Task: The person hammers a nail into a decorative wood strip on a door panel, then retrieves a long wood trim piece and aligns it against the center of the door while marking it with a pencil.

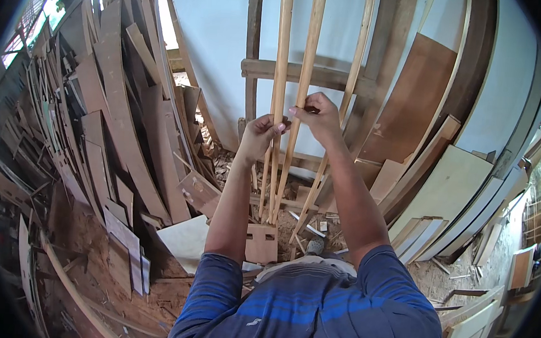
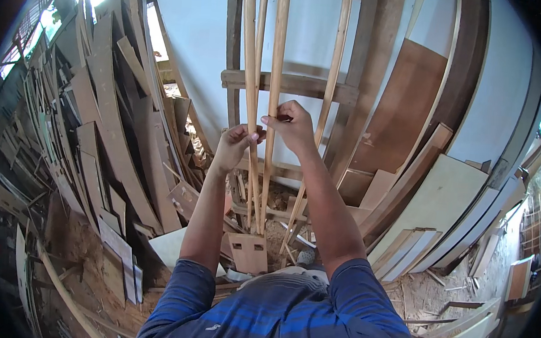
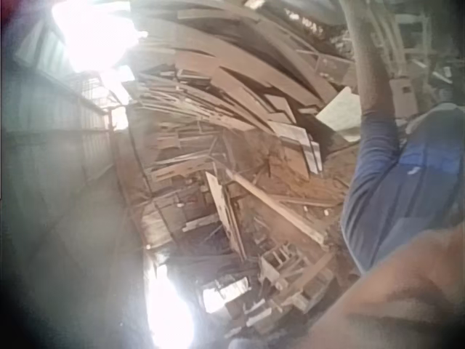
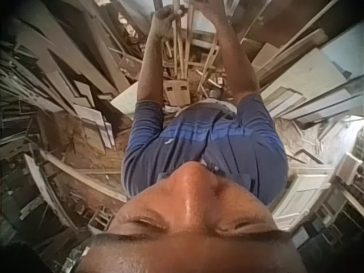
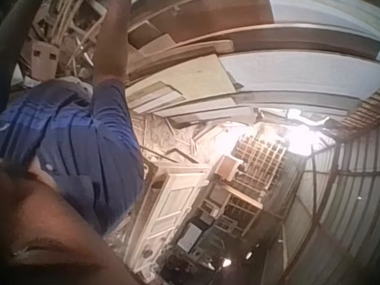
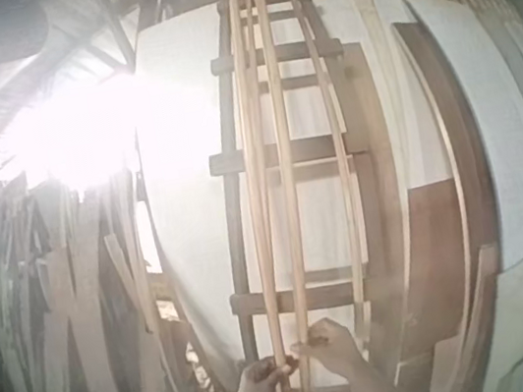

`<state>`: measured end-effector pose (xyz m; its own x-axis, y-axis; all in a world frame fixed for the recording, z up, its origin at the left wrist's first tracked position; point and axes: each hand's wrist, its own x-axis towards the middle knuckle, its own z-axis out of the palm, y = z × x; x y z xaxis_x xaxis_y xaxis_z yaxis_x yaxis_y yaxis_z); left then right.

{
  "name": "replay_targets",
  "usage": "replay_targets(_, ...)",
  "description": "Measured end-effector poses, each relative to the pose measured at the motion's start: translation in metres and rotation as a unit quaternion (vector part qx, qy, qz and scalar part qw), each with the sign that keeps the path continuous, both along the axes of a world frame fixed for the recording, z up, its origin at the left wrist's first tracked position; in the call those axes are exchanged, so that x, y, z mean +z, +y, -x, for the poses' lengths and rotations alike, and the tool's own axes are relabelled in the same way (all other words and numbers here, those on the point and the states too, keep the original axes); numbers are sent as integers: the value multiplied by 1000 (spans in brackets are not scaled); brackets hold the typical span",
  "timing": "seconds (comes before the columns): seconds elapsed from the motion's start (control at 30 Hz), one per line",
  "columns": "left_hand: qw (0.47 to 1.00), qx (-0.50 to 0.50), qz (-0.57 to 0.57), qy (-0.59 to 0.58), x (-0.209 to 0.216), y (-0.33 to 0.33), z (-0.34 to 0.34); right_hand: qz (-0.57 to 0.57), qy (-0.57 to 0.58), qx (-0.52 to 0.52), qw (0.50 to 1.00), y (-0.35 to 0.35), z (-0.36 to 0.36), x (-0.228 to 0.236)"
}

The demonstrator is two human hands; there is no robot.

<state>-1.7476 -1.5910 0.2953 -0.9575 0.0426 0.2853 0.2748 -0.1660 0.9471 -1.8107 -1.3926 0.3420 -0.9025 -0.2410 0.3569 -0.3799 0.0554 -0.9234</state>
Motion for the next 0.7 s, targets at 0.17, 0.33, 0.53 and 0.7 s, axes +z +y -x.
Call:
replay_targets(0.17,999,-42,-7,15,-1,0,2,-7,11,50,999,7,-17,3)
replay_targets(0.33,998,-43,36,-3,-8,-5,8,-44,18,-7,999,9,-37,32)
replay_targets(0.53,998,-50,47,-2,-8,3,14,-90,191,-157,965,24,-58,132)
replay_targets(0.7,999,-35,37,-6,-13,7,15,-24,289,-177,940,43,-60,202)
